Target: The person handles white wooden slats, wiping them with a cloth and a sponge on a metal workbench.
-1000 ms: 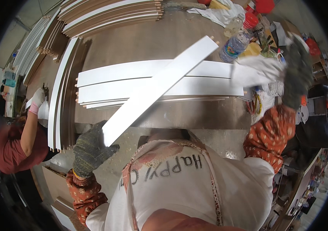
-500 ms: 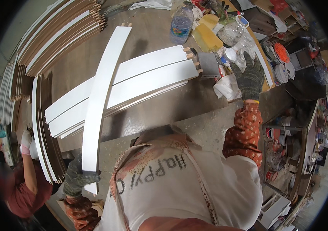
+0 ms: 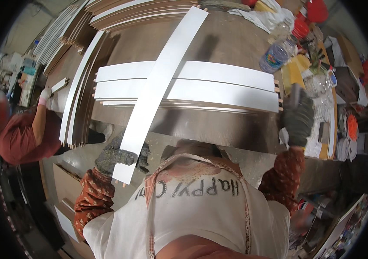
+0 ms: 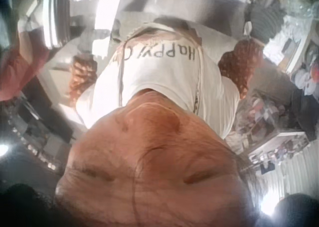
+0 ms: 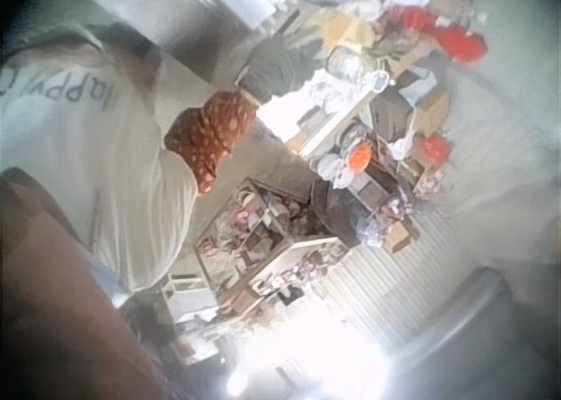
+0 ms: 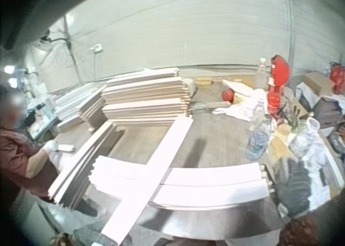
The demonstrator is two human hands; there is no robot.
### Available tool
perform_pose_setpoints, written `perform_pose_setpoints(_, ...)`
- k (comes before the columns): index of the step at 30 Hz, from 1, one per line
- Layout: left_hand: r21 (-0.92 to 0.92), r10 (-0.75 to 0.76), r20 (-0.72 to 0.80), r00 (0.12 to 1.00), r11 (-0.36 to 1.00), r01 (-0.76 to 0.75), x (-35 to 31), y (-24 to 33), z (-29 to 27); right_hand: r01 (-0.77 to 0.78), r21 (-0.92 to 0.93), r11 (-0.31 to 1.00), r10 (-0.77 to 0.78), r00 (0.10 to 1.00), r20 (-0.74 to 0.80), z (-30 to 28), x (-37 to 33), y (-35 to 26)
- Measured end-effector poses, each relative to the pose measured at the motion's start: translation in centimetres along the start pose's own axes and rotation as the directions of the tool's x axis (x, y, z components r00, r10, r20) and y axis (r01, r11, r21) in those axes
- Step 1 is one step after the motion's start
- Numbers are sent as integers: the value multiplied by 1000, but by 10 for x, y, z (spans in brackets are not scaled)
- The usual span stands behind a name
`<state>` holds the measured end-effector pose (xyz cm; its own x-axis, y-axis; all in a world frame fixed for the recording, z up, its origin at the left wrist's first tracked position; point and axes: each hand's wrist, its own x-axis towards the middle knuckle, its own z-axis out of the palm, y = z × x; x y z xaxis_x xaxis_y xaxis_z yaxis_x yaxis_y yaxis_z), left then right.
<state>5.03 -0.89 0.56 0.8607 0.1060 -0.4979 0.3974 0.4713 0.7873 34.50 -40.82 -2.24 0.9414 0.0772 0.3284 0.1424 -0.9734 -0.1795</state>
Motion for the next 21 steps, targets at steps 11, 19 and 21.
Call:
perform_pose_setpoints(11,-345,143,83,986,933,-106,-18,-4,-7,869,310,386,-851,465,-244,-82,9,-198)
perform_pose_setpoints(19,-305,88,2,996,949,-83,-26,-17,-16,953,301,-32,-999,-32,-5,-39,-60,-324)
perform_pose_setpoints(21,-349,112,-68,991,928,-129,-28,-23,-13,948,315,-44,-999,-33,-40,-19,-57,-340)
